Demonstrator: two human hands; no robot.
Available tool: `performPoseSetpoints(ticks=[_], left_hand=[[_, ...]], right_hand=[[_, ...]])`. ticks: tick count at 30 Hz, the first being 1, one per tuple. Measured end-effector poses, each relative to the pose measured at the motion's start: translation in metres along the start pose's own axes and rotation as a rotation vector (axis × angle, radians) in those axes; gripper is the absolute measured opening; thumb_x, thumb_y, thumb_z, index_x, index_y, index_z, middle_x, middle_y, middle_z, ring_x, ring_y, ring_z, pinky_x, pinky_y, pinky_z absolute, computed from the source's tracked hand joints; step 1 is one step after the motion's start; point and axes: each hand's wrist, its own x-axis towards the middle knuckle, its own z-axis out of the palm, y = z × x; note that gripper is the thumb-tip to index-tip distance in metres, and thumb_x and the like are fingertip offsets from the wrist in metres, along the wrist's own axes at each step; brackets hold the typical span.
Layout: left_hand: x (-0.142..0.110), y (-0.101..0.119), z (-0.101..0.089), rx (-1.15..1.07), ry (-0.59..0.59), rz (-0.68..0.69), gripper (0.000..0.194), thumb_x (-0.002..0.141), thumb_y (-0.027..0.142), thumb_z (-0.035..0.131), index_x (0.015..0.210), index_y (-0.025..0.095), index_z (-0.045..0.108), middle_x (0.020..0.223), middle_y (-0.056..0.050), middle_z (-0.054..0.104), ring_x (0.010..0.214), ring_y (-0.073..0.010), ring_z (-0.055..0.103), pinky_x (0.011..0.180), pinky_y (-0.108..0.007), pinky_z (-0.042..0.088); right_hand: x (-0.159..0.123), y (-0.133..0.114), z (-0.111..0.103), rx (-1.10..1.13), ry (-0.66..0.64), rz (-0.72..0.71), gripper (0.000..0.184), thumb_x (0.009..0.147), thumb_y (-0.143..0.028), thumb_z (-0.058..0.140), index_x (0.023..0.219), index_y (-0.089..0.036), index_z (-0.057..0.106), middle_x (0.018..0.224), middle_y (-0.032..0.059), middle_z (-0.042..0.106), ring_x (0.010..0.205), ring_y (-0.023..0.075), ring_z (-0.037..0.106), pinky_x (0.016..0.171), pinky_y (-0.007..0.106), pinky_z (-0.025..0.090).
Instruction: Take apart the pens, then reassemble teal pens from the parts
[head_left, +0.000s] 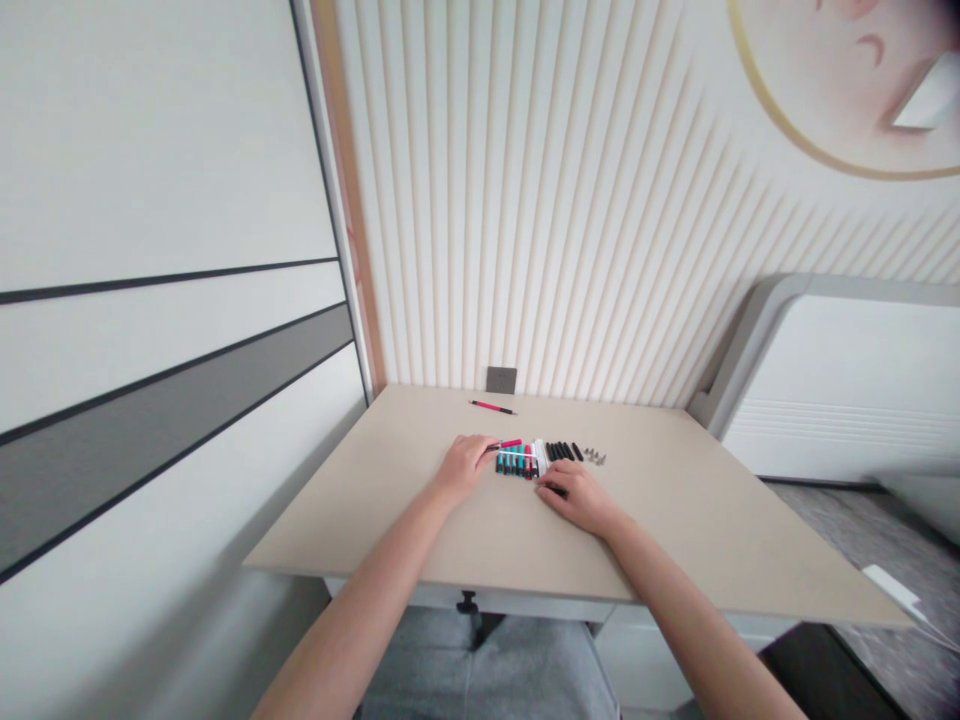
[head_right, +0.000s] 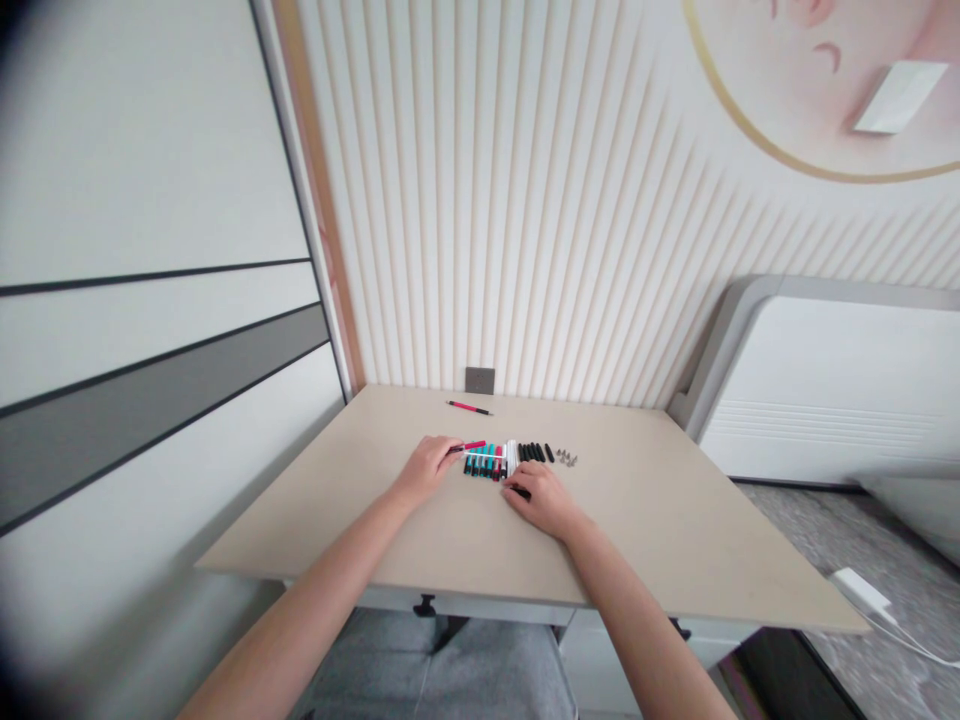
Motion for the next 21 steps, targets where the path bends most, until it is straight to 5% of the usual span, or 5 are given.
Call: performPoseSetpoints(ticks=[9,15,21], left_hand=[[0.0,0.012,-0.005,-0.01,-0.055,0.09,0.019,0.096,0.032,0.049,0.105,0.02,0.062,0.096,-0.005,0.07,0.089,-0.0179,0.063,0.087,-0.034,0.043],[0.001,0.013,-0.005,0.039,-0.08,0.112,0.019,0.096,0.031,0.048,0.105,0.021,0.062,0.094,-0.005,0.069,0.088,-0.0183,0.062,0.086,-0.035,0.043],[0.003,0.011,-0.007,0.056,-0.026,0.075,0.022,0.097,0.033,0.045,0.102,0.02,0.062,0.101,-0.008,0.065,0.096,-0.02,0.058,0.086,-0.035,0.044]], right_hand=[[0.0,0.007,0.003,0.018,0.166,0.128,0.026,0.095,-0.039,0.046,0.106,-0.021,0.061,0.088,0.0057,0.064,0.08,0.0187,0.059,0.076,0.031,0.046],[0.001,0.004,0.003,-0.043,0.108,0.051,0.03,0.098,-0.036,0.04,0.091,-0.021,0.065,0.084,0.0068,0.064,0.079,0.0189,0.059,0.076,0.031,0.044],[0.001,0.007,0.003,-0.13,0.196,0.168,0.029,0.096,-0.034,0.043,0.084,-0.02,0.065,0.077,0.0061,0.065,0.076,0.019,0.059,0.074,0.03,0.042]])
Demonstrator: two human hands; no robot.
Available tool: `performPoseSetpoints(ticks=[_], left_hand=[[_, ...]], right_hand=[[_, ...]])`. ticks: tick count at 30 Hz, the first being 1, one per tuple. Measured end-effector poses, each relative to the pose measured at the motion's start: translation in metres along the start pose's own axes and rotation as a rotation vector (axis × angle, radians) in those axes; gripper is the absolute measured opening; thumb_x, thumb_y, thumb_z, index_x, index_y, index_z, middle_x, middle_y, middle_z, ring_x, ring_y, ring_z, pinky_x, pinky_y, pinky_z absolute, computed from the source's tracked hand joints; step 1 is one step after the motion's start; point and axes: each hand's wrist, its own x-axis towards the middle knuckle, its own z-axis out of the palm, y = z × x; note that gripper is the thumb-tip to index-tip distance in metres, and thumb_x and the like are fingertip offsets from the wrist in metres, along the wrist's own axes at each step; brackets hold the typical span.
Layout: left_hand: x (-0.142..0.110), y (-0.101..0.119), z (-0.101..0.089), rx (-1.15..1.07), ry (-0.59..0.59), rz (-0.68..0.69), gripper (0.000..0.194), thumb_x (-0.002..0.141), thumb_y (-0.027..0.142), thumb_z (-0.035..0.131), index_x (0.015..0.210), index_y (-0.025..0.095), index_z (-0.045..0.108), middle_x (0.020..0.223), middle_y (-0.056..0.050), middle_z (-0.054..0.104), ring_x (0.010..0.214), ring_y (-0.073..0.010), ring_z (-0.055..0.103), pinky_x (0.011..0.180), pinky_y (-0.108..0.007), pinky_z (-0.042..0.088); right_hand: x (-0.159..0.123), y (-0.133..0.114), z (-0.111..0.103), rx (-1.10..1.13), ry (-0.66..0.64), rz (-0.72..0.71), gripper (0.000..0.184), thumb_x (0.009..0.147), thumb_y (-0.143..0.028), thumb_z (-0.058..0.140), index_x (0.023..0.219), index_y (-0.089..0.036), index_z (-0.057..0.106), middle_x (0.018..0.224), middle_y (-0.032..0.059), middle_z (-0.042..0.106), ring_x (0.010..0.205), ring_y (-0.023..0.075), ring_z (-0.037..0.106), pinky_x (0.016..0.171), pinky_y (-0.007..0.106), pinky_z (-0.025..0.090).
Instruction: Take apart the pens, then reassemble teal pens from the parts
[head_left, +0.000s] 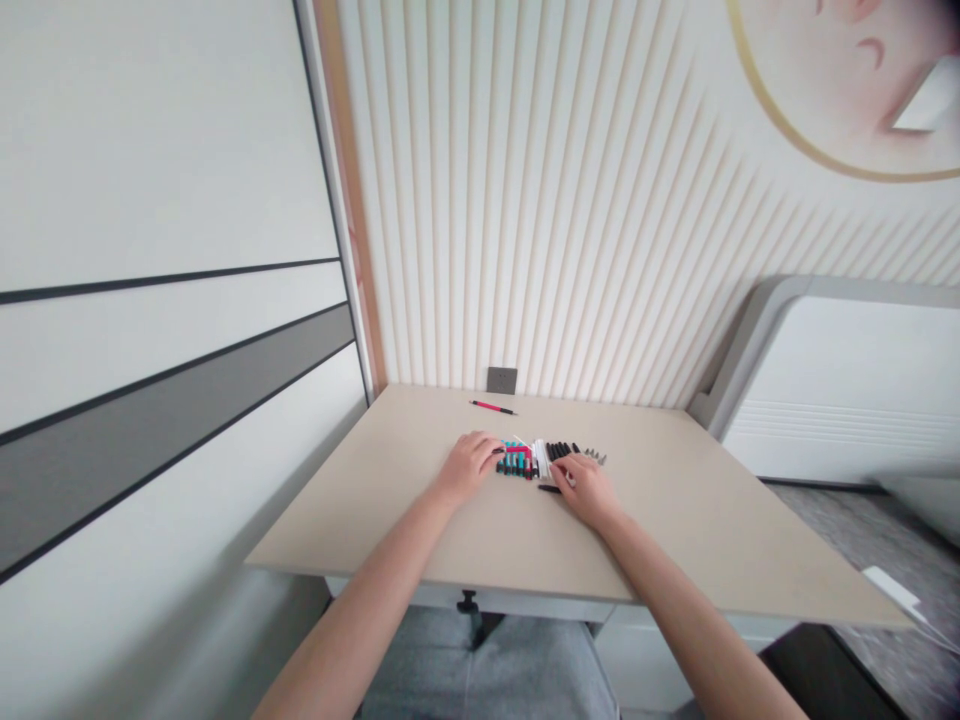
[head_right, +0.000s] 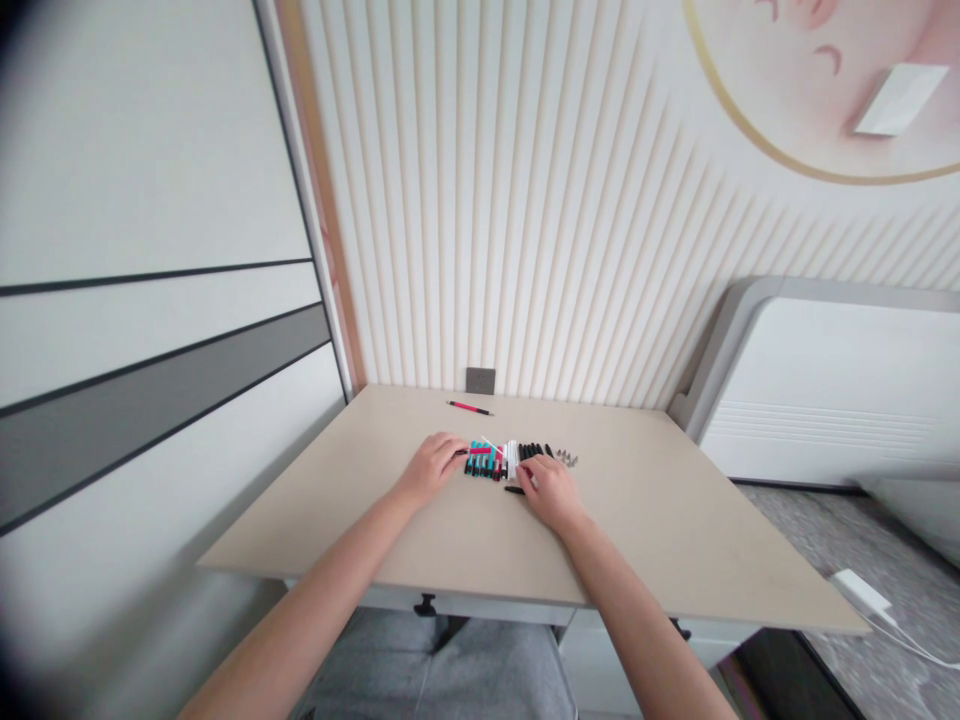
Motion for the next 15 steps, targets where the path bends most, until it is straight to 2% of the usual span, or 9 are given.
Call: performPoseSetpoints(ticks=[2,6,10,15], left_hand=[[-0.0002,-0.0015,0.0004,-0.007,-0.015,-0.006,0.023,0.097,0.033,0.044,0.102,0.02,0.063,0.101,-0.007,0.064,0.096,-0.0197,0.057,0.086,-0.034,0.045],[-0.0021,-0.0022,0.0042,-0.021,-0.159,0.06,0.023,0.096,0.033,0.047,0.099,0.02,0.066,0.095,-0.007,0.065,0.091,-0.0191,0.059,0.084,-0.033,0.045],[-0.0046,0.0018,0.0056,0.009,-0.302,0.16,0.023,0.095,0.033,0.049,0.098,0.021,0.068,0.089,-0.006,0.067,0.088,-0.0186,0.061,0.083,-0.032,0.044],[-0.005,0.0065,0.0022,0.04,-0.342,0.186,0.021,0.095,0.031,0.05,0.104,0.022,0.066,0.094,-0.005,0.068,0.09,-0.0195,0.061,0.083,-0.032,0.043]], right_hand=[[-0.0004,0.0019,-0.0002,-0.052,0.023,0.071,0.031,0.095,-0.034,0.043,0.076,-0.02,0.063,0.072,0.0058,0.064,0.073,0.0191,0.059,0.07,0.029,0.041],[-0.0016,0.0047,0.0018,-0.17,0.023,0.157,0.037,0.094,-0.034,0.045,0.062,-0.021,0.057,0.063,0.0056,0.061,0.067,0.0193,0.057,0.064,0.029,0.038],[-0.0023,0.0068,0.0067,-0.218,0.003,0.156,0.035,0.092,-0.03,0.047,0.06,-0.022,0.058,0.063,0.006,0.063,0.065,0.0187,0.058,0.062,0.029,0.038],[-0.0027,0.0078,0.0091,-0.22,-0.026,0.153,0.034,0.092,-0.03,0.048,0.06,-0.022,0.059,0.065,0.0066,0.065,0.065,0.019,0.058,0.06,0.029,0.037]])
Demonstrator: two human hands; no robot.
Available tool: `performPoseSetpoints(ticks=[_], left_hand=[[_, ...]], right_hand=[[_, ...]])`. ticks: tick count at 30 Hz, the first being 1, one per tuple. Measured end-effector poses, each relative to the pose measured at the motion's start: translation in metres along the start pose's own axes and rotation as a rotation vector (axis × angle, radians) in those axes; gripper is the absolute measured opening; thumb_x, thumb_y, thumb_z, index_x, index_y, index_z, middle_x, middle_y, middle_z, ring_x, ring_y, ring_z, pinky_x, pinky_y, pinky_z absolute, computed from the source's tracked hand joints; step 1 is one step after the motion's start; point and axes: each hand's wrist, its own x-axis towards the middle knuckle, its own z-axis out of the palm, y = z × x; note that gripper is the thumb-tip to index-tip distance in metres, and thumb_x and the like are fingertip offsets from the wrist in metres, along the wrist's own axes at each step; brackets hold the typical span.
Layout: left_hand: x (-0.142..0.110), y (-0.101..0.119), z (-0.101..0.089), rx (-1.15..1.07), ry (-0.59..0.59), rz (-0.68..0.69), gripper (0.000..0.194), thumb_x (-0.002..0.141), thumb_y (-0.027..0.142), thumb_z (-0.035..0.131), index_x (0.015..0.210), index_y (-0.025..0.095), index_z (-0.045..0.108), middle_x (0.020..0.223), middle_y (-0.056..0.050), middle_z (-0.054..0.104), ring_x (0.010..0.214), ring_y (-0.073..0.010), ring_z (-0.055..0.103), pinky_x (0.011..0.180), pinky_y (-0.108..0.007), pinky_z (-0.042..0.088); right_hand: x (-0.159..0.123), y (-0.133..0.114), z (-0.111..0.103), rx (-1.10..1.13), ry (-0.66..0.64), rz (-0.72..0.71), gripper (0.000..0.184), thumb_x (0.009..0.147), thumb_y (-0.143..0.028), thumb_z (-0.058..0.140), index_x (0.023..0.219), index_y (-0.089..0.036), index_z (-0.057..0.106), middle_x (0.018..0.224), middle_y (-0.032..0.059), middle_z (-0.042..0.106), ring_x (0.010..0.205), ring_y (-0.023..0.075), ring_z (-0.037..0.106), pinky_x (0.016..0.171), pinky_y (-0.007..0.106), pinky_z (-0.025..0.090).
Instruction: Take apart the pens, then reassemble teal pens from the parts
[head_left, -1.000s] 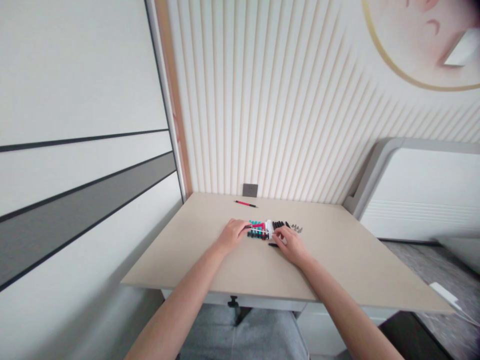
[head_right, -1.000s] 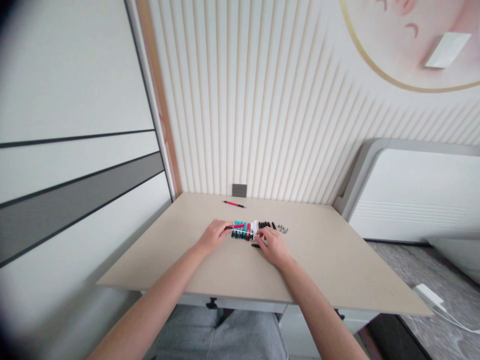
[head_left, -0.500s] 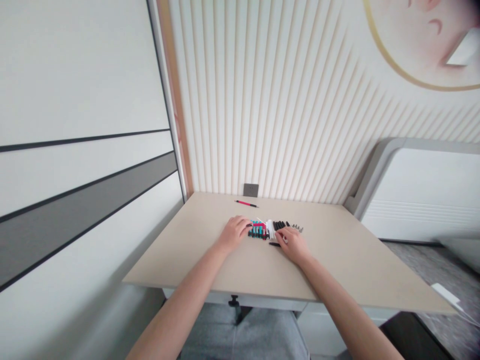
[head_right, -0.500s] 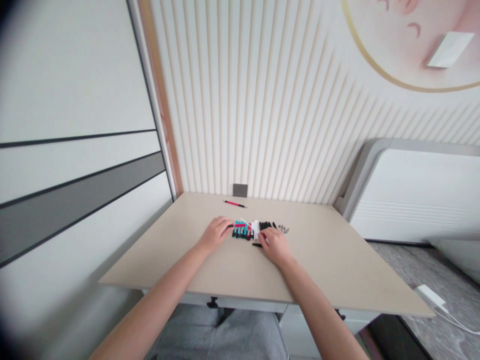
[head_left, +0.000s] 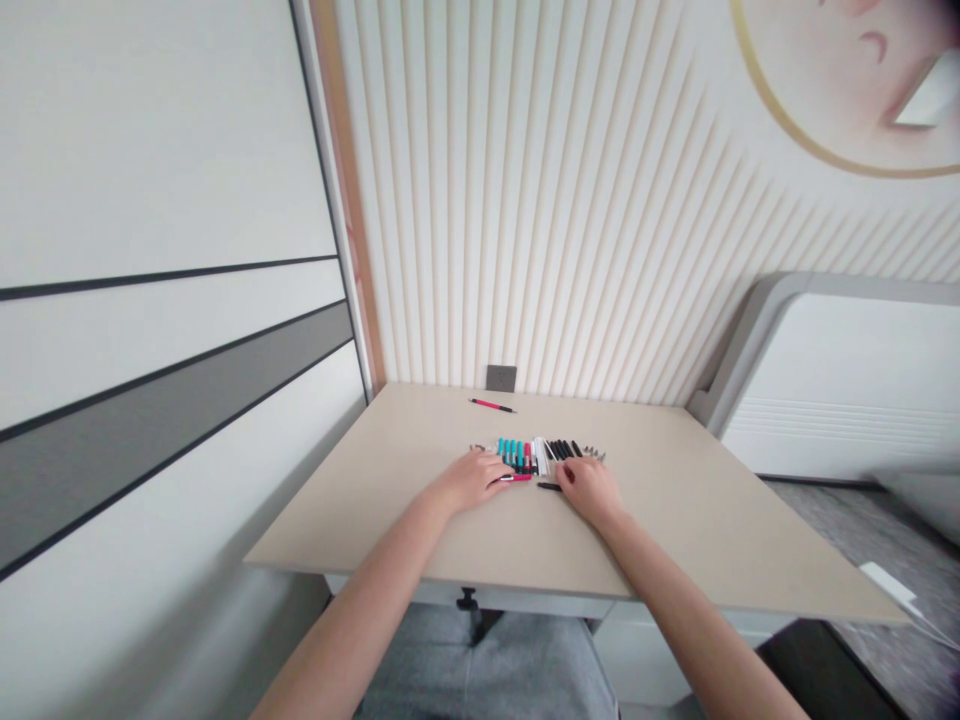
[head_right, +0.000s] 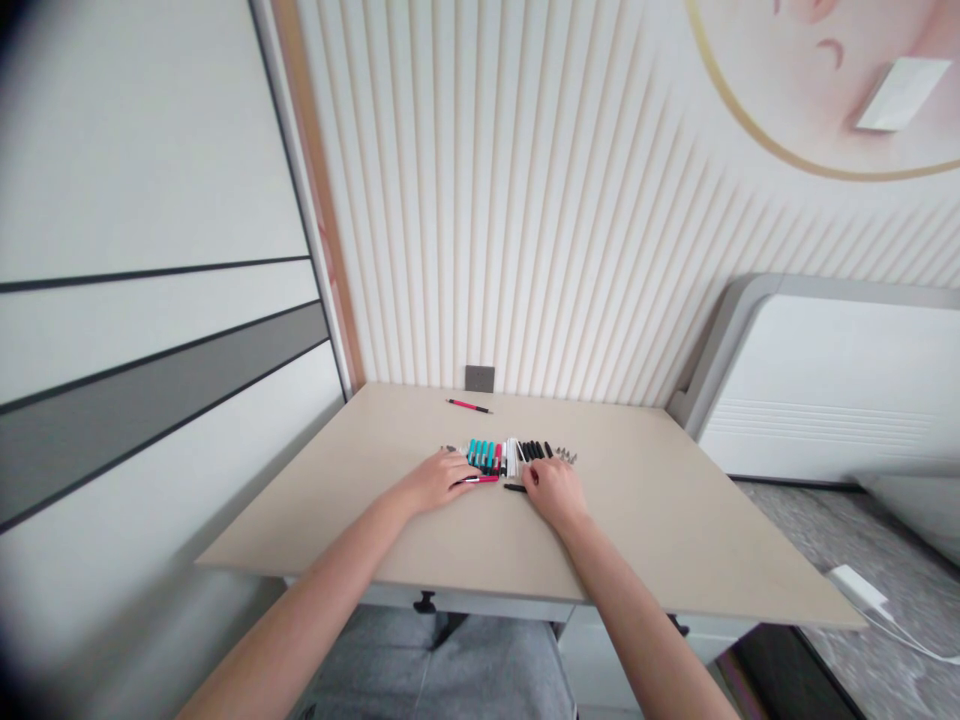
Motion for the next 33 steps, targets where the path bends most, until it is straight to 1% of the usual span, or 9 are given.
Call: performPoseSetpoints(ticks=[5,11,16,20,23,28,33], left_hand=[[0.0003,0.0019,-0.0025,0.004,-0.005,0.009,0.022,0.096,0.033,0.048,0.099,0.021,0.067,0.092,-0.005,0.067,0.088,-0.0188,0.06,0.081,-0.031,0.042],[-0.0004,0.0023,-0.0023,0.01,0.005,0.015,0.021,0.095,0.033,0.049,0.096,0.021,0.067,0.09,-0.005,0.066,0.086,-0.0182,0.06,0.08,-0.031,0.042],[-0.0003,0.0006,-0.0008,0.015,-0.002,0.02,0.02,0.095,0.032,0.05,0.096,0.021,0.066,0.09,-0.005,0.065,0.086,-0.0179,0.06,0.079,-0.03,0.042],[0.0001,-0.0005,0.0001,0.007,-0.001,0.029,0.02,0.095,0.032,0.05,0.096,0.02,0.066,0.09,-0.005,0.065,0.087,-0.0177,0.06,0.08,-0.03,0.041],[-0.0001,-0.0009,0.0011,0.015,0.001,0.031,0.02,0.095,0.032,0.05,0.096,0.02,0.066,0.091,-0.005,0.065,0.087,-0.0177,0.059,0.079,-0.03,0.041],[-0.0001,-0.001,0.002,0.021,0.0,0.025,0.018,0.094,0.031,0.051,0.095,0.02,0.066,0.091,-0.005,0.065,0.088,-0.0179,0.059,0.079,-0.03,0.041],[0.0001,-0.0008,0.0018,0.022,0.005,0.027,0.018,0.094,0.03,0.051,0.096,0.02,0.066,0.09,-0.004,0.065,0.087,-0.0171,0.059,0.079,-0.029,0.041]], right_hand=[[0.0,-0.0008,-0.0013,0.042,-0.017,-0.017,0.039,0.094,-0.036,0.046,0.061,-0.022,0.06,0.065,0.0068,0.065,0.065,0.0188,0.059,0.06,0.029,0.038],[0.0004,-0.0027,-0.0022,0.049,-0.048,-0.031,0.038,0.094,-0.032,0.045,0.061,-0.022,0.061,0.067,0.0067,0.065,0.066,0.0191,0.059,0.062,0.029,0.038],[0.001,-0.0051,-0.0047,0.033,-0.088,0.0,0.035,0.093,-0.03,0.046,0.064,-0.02,0.063,0.07,0.0075,0.067,0.069,0.0191,0.06,0.064,0.029,0.038],[0.0016,-0.0076,-0.0081,0.013,-0.134,0.024,0.037,0.095,-0.031,0.042,0.069,-0.018,0.065,0.074,0.0071,0.067,0.074,0.0182,0.06,0.068,0.027,0.038],[0.0019,-0.0086,-0.0093,0.0,-0.13,0.017,0.038,0.096,-0.031,0.04,0.069,-0.019,0.064,0.073,0.0063,0.066,0.074,0.018,0.059,0.069,0.027,0.037],[0.0018,-0.0083,-0.0084,0.001,-0.13,-0.034,0.037,0.095,-0.032,0.042,0.068,-0.019,0.063,0.073,0.006,0.066,0.073,0.0181,0.059,0.069,0.027,0.037],[0.0018,-0.0062,-0.0063,0.018,-0.128,-0.046,0.04,0.096,-0.034,0.041,0.066,-0.02,0.063,0.071,0.006,0.066,0.07,0.0182,0.058,0.067,0.028,0.036]])
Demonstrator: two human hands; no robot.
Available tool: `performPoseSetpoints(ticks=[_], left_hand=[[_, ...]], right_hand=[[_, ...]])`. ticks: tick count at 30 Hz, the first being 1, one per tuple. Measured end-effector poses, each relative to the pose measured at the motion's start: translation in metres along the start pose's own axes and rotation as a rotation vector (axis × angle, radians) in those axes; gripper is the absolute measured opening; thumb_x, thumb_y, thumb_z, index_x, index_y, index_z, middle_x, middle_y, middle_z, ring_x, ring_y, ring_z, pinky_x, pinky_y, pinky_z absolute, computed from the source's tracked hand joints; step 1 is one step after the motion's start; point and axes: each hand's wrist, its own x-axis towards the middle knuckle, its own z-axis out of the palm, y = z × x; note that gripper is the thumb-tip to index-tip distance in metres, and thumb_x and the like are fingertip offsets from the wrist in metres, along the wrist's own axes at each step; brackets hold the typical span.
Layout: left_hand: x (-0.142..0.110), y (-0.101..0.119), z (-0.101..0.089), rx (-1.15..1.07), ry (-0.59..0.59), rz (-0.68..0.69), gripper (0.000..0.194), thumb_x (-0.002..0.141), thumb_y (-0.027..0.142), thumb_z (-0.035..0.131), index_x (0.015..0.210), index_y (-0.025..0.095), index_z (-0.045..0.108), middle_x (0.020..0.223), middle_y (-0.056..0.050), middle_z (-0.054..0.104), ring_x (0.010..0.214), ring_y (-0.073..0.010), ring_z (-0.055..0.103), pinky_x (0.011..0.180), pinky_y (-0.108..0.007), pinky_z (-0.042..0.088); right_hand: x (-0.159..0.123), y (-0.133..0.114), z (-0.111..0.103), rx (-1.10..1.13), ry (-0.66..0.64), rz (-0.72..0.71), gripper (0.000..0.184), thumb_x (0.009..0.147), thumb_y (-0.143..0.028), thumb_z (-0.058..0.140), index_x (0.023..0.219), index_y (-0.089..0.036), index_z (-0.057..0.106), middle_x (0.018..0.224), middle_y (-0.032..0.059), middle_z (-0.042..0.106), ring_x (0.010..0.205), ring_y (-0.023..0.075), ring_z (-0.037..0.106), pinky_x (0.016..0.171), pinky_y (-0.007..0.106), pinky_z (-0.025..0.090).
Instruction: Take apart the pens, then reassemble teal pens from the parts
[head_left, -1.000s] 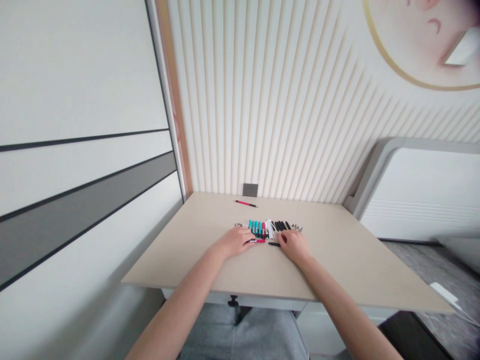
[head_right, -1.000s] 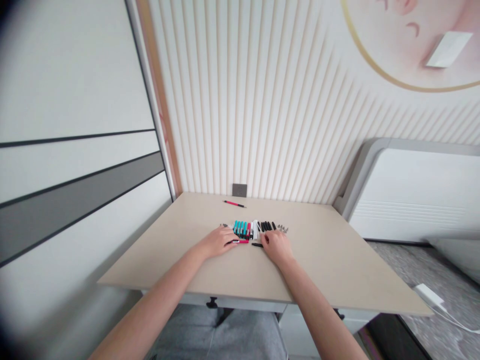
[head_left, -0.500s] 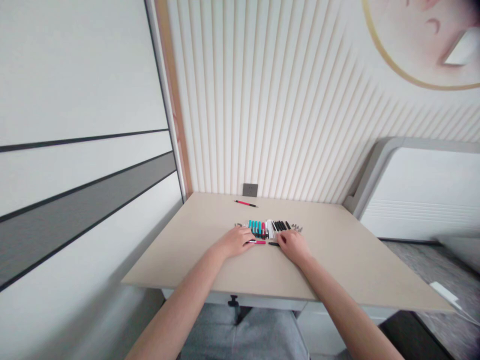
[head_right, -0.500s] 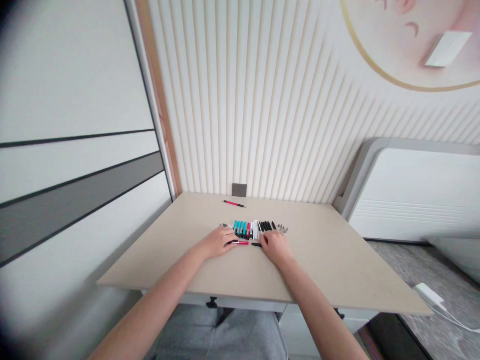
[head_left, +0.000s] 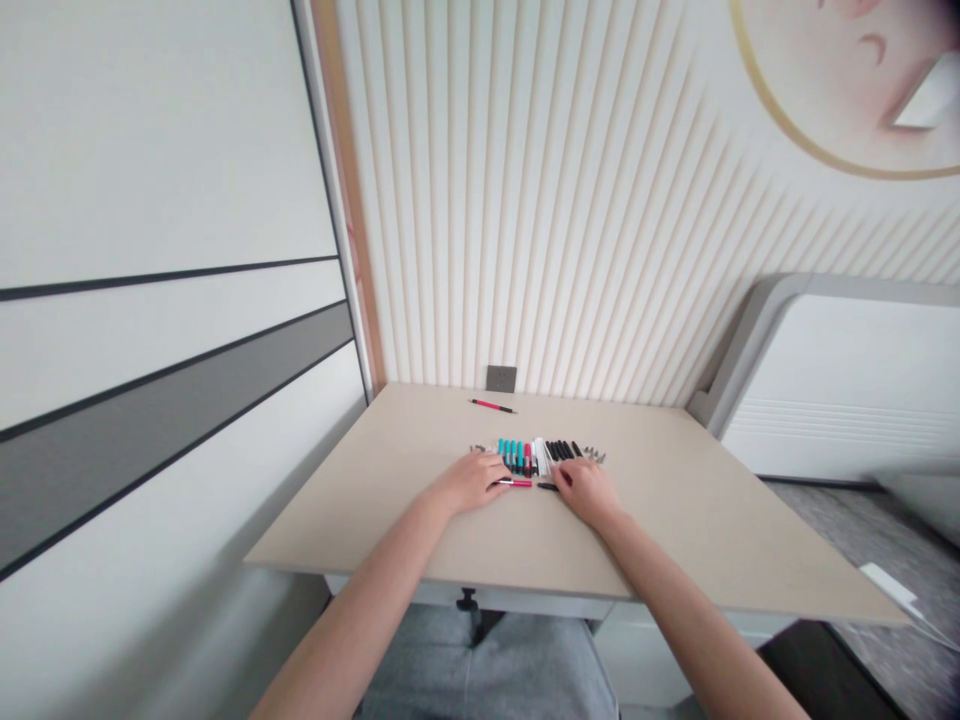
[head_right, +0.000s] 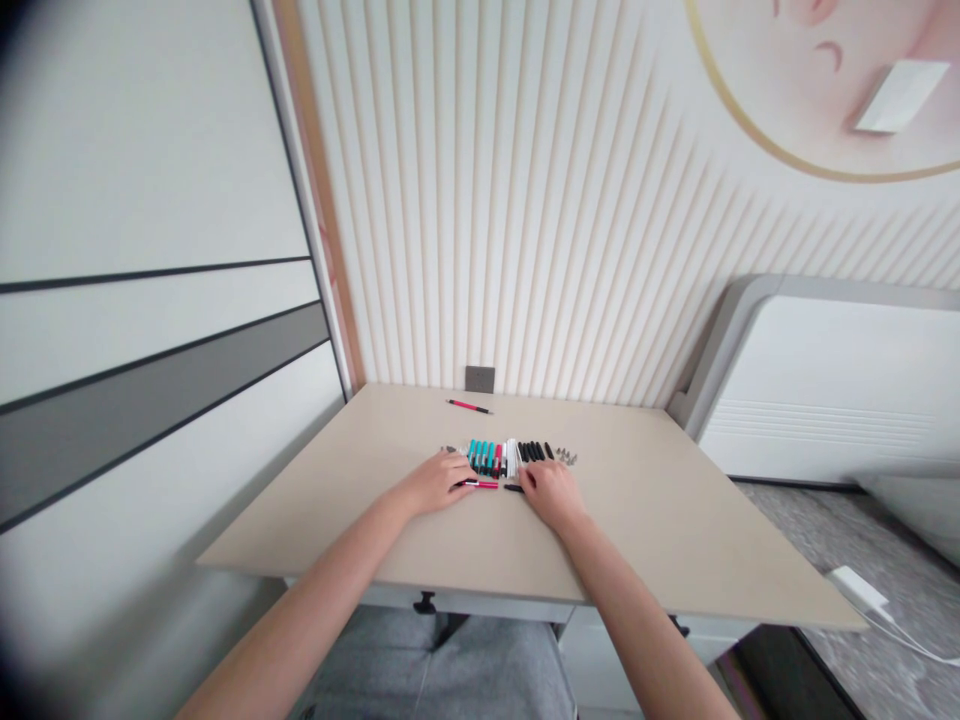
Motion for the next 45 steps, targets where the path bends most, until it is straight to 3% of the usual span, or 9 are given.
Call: performPoseSetpoints(ticks=[8,12,17,22,27,34,41,45], left_hand=[[-0.001,-0.001,0.001,0.02,-0.004,-0.011,0.019,0.094,0.031,0.051,0.094,0.019,0.066,0.089,-0.005,0.065,0.086,-0.0176,0.059,0.079,-0.03,0.041],[-0.002,0.0,0.001,0.044,0.0,-0.03,0.02,0.094,0.032,0.051,0.093,0.02,0.067,0.089,-0.005,0.064,0.087,-0.0181,0.059,0.08,-0.031,0.041],[-0.001,0.001,0.0,0.058,0.004,-0.04,0.018,0.093,0.031,0.052,0.091,0.021,0.067,0.088,-0.004,0.064,0.088,-0.0183,0.059,0.081,-0.032,0.041],[-0.001,0.003,-0.003,0.07,-0.002,-0.033,0.019,0.093,0.033,0.052,0.094,0.02,0.067,0.089,-0.005,0.064,0.088,-0.0186,0.059,0.082,-0.032,0.042],[0.001,0.008,-0.006,0.097,0.023,0.004,0.027,0.093,0.04,0.052,0.107,0.021,0.064,0.096,-0.006,0.064,0.092,-0.02,0.058,0.083,-0.033,0.042],[0.01,0.016,0.005,0.159,0.0,0.145,0.025,0.097,0.033,0.046,0.1,0.017,0.064,0.092,-0.008,0.067,0.088,-0.0195,0.059,0.081,-0.034,0.041],[0.011,0.013,0.012,0.166,0.007,0.135,0.024,0.098,0.03,0.044,0.1,0.017,0.065,0.093,-0.007,0.069,0.087,-0.0196,0.061,0.081,-0.034,0.041],[0.009,0.008,0.012,0.127,0.032,0.101,0.026,0.099,0.031,0.042,0.101,0.018,0.065,0.092,-0.007,0.07,0.089,-0.0191,0.061,0.082,-0.034,0.041]], right_hand=[[0.0,0.006,-0.001,0.121,0.018,-0.015,0.044,0.097,-0.043,0.04,0.067,-0.02,0.061,0.071,0.0054,0.064,0.072,0.0184,0.058,0.066,0.028,0.038],[-0.003,0.008,-0.008,0.242,-0.045,-0.107,0.033,0.091,-0.048,0.052,0.076,-0.02,0.063,0.074,0.0029,0.063,0.07,0.017,0.057,0.066,0.028,0.039],[-0.006,0.007,-0.011,0.319,-0.093,-0.195,0.019,0.087,-0.039,0.058,0.084,-0.021,0.063,0.082,0.0033,0.064,0.075,0.0171,0.057,0.07,0.028,0.042],[-0.005,0.009,-0.005,0.324,-0.097,-0.189,0.019,0.091,-0.037,0.053,0.086,-0.021,0.062,0.083,0.0035,0.064,0.077,0.0174,0.058,0.073,0.029,0.044],[-0.004,0.004,0.0,0.282,-0.054,-0.241,0.022,0.095,-0.038,0.047,0.099,-0.021,0.062,0.089,0.005,0.066,0.084,0.0186,0.06,0.078,0.03,0.045],[-0.006,-0.012,-0.003,0.265,0.022,-0.403,0.022,0.096,-0.037,0.048,0.101,-0.022,0.063,0.089,0.0065,0.067,0.086,0.0195,0.061,0.08,0.032,0.046],[-0.008,-0.015,-0.011,0.276,0.096,-0.492,0.023,0.097,-0.028,0.044,0.108,-0.022,0.064,0.097,0.0092,0.065,0.09,0.02,0.061,0.083,0.034,0.048],[-0.008,-0.013,-0.01,0.258,0.127,-0.473,0.022,0.097,-0.026,0.044,0.106,-0.022,0.064,0.096,0.0091,0.065,0.089,0.0203,0.06,0.082,0.034,0.047]])
